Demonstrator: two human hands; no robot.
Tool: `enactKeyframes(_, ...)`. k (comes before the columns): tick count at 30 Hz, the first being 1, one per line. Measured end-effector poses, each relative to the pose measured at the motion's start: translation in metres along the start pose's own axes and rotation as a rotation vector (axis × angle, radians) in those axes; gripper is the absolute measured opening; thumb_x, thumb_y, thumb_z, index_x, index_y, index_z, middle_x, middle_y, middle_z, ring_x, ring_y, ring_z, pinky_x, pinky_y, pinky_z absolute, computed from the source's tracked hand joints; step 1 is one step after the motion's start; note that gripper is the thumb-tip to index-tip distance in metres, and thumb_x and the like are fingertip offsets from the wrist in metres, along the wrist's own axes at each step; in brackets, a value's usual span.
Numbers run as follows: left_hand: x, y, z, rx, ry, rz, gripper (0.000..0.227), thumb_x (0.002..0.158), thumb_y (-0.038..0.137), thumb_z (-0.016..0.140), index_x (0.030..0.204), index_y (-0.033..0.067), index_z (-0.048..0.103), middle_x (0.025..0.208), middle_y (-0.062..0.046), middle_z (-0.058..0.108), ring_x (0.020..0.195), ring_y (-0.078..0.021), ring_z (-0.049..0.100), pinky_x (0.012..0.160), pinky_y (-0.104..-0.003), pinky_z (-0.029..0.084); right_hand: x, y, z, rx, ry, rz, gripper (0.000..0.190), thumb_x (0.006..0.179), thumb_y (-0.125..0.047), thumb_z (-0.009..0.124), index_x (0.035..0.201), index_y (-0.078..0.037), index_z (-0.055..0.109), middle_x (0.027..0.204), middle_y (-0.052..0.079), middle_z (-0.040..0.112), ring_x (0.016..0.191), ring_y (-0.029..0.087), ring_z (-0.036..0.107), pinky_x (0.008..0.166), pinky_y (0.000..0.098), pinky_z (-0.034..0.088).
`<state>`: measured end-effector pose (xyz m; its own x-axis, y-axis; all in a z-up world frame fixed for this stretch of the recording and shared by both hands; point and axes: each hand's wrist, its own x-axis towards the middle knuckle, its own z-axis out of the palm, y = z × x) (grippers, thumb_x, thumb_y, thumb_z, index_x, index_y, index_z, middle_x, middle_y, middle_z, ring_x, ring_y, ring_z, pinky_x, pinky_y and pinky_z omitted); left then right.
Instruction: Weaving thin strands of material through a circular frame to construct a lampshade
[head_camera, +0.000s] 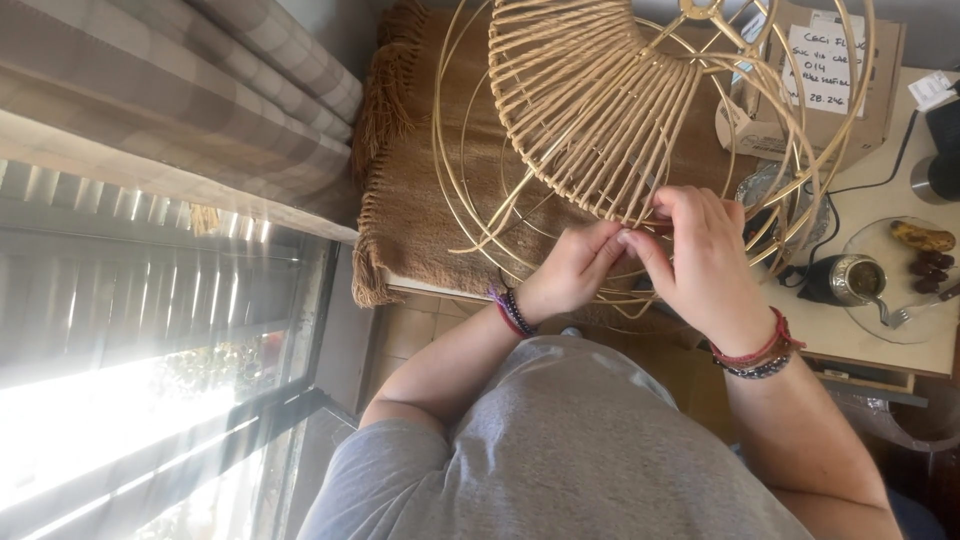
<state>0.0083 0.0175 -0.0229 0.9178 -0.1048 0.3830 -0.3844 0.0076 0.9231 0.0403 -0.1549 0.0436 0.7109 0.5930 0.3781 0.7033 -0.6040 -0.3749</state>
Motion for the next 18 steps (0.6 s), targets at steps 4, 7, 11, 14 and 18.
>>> enactKeyframes(4, 0.009, -0.003, -0.011, 0.355, -0.059, 0.070, 0.026, 0.103, 0.014, 0.053, 0.081, 0.0006, 0.057, 0.064, -0.023, 0.061, 0.062, -0.0479, 0.064, 0.056, -0.050, 0.052, 0.000, 0.014, 0.010, -0.043, 0.026, 0.003, 0.025, 0.099, -0.022, 0.077, 0.109, -0.007, 0.059, 0.087, 0.002, 0.063, 0.085, 0.025, 0.064, 0.084, 0.0396, 0.042)
enactKeyframes(7, 0.010, -0.038, -0.009, 0.738, -0.133, 0.029, 0.021, 0.098, 0.009, 0.057, 0.080, 0.0009, 0.063, 0.062, -0.019, 0.065, 0.061, -0.0416, 0.069, 0.055, -0.051, 0.055, 0.003, 0.013, 0.013, -0.036, 0.051, 0.020, 0.024, 0.098, -0.022, 0.081, 0.102, -0.009, 0.061, 0.082, -0.002, 0.067, 0.080, 0.020, 0.065, 0.083, 0.0368, 0.044)
enactKeyframes(11, 0.025, -0.078, 0.004, 1.099, -0.150, -0.010, 0.023, 0.088, 0.016, 0.062, 0.065, 0.0203, 0.057, 0.054, 0.002, 0.059, 0.052, -0.0241, 0.068, 0.047, -0.040, 0.052, 0.001, 0.018, 0.018, -0.043, 0.092, 0.004, 0.026, 0.097, -0.027, 0.083, 0.099, -0.012, 0.062, 0.079, -0.003, 0.068, 0.078, 0.021, 0.067, 0.085, 0.0356, 0.045)
enactKeyframes(14, 0.051, -0.078, 0.010, 0.975, -0.172, -0.017, 0.014, 0.089, 0.020, 0.061, 0.077, 0.0197, 0.054, 0.064, 0.000, 0.061, 0.059, -0.0245, 0.069, 0.052, -0.040, 0.053, -0.001, 0.013, 0.019, -0.029, 0.129, 0.050, 0.033, 0.097, -0.030, 0.082, 0.109, -0.012, 0.058, 0.087, 0.001, 0.072, 0.085, 0.023, 0.067, 0.089, 0.0364, 0.047)
enactKeyframes(18, 0.080, -0.080, 0.014, 0.737, -0.228, -0.052, 0.014, 0.093, 0.025, 0.058, 0.099, 0.0187, 0.048, 0.082, -0.003, 0.064, 0.072, -0.0251, 0.071, 0.062, -0.039, 0.055, 0.000, 0.000, 0.000, 0.178, 0.050, 0.254, 0.039, 0.100, -0.015, 0.073, 0.123, -0.007, 0.043, 0.107, 0.009, 0.077, 0.103, 0.037, 0.063, 0.091, 0.0465, 0.048)
